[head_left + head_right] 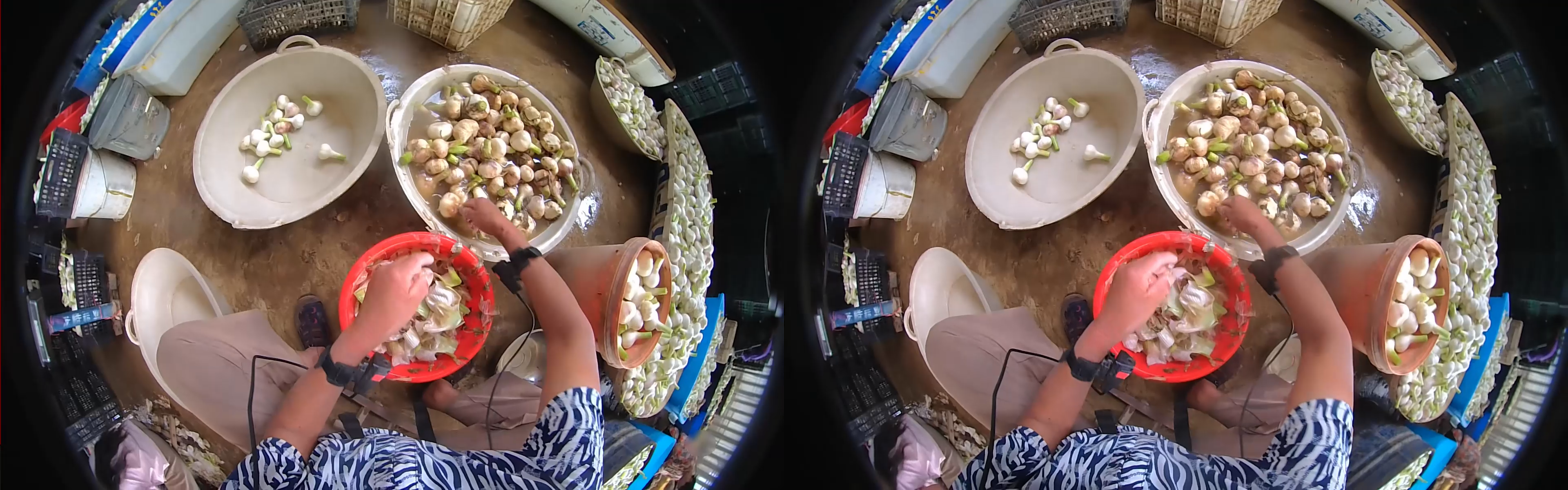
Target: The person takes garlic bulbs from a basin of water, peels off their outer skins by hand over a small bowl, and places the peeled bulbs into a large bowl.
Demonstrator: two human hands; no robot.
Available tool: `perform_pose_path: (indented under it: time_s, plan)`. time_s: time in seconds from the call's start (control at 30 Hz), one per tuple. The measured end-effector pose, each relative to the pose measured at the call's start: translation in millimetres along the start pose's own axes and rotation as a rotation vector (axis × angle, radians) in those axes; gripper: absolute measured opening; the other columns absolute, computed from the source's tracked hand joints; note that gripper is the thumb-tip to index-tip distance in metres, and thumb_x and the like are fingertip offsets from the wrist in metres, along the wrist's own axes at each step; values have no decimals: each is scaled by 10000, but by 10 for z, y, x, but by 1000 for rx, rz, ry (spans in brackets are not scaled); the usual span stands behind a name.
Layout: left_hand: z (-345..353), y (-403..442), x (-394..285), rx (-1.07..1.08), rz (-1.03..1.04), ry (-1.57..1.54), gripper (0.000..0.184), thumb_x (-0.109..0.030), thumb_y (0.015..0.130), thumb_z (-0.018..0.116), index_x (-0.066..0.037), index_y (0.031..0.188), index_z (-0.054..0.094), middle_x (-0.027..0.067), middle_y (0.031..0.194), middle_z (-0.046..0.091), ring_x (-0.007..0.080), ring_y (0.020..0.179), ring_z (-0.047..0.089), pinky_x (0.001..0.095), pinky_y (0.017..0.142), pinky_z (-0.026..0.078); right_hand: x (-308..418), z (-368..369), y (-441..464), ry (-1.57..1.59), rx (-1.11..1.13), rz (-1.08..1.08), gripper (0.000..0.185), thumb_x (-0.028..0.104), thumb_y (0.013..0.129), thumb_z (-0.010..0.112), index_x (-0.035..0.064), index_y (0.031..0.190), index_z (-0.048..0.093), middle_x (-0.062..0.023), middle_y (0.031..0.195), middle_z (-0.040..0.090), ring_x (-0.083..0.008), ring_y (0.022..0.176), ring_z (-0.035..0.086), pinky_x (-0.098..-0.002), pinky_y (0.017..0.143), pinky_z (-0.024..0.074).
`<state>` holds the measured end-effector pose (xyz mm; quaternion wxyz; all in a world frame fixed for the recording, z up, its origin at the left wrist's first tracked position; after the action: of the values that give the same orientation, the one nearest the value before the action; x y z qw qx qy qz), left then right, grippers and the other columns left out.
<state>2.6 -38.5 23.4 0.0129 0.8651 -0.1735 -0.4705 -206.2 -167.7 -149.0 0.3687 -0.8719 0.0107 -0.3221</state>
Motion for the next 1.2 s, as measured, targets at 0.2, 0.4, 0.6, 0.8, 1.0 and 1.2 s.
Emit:
perform_pose_path:
  time_s: [0.2, 0.4, 0.6, 0.8, 1.0, 1.2]
  plan:
    - [452, 71, 142, 201, -786, -1217, 500, -436, 930, 474, -53, 1250, 437, 41, 896, 555, 112, 647, 551, 207, 484, 427, 725, -61, -1494, 382, -121, -303, 215, 162, 875, 552, -1, 982, 644, -46, 720, 598, -110, 656, 551, -275, 611, 467]
    - [385, -255, -120, 209, -523, -1360, 311, -288, 896, 498, -75, 1120, 474, 34, 881, 546, 115, 606, 512, 213, 478, 397, 1309, 164, -2547, 60, -459, -576, 217, 140, 797, 632, 9, 970, 647, -160, 807, 625, -296, 746, 611, -356, 677, 474]
    - [227, -685, -346, 184, -548, -1264, 247, -196, 842, 500, -66, 1052, 485, 21, 813, 530, 84, 579, 487, 202, 452, 381, 1502, 435, -2945, -195, -499, -610, 89, 106, 770, 615, 37, 790, 666, -168, 719, 609, -335, 686, 599, -409, 631, 472]
    - [174, -854, -473, 160, -485, -1213, 204, -189, 823, 503, -72, 988, 473, 27, 826, 534, 87, 613, 495, 208, 444, 379, 1582, 638, -3219, -288, -609, -679, 65, 74, 728, 600, 21, 710, 632, -175, 660, 591, -352, 646, 593, -421, 579, 464]
    - [195, -994, -471, 251, -431, -1326, 255, -213, 803, 537, -80, 1015, 489, 22, 883, 560, 92, 707, 536, 232, 530, 433, 1515, 748, -3288, -189, -715, -633, 57, 33, 703, 571, -2, 710, 615, -183, 658, 595, -325, 628, 602, -391, 561, 471]
    - [67, -970, -595, 250, -344, -1431, 518, -194, 780, 568, -41, 1261, 455, 42, 1006, 581, 103, 853, 563, 239, 667, 465, 1318, 736, -3220, 326, -540, -554, 126, 88, 808, 607, -28, 839, 645, -84, 625, 582, -123, 582, 539, -293, 562, 445]
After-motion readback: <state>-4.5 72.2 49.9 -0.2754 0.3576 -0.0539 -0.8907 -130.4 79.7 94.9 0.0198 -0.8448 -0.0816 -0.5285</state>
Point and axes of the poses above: each hand's wrist, its own y-axis towards the middle knuckle, its own z-axis out of the palm, x = y × z, the point moved 7 cm from there along y, towards the middle knuckle
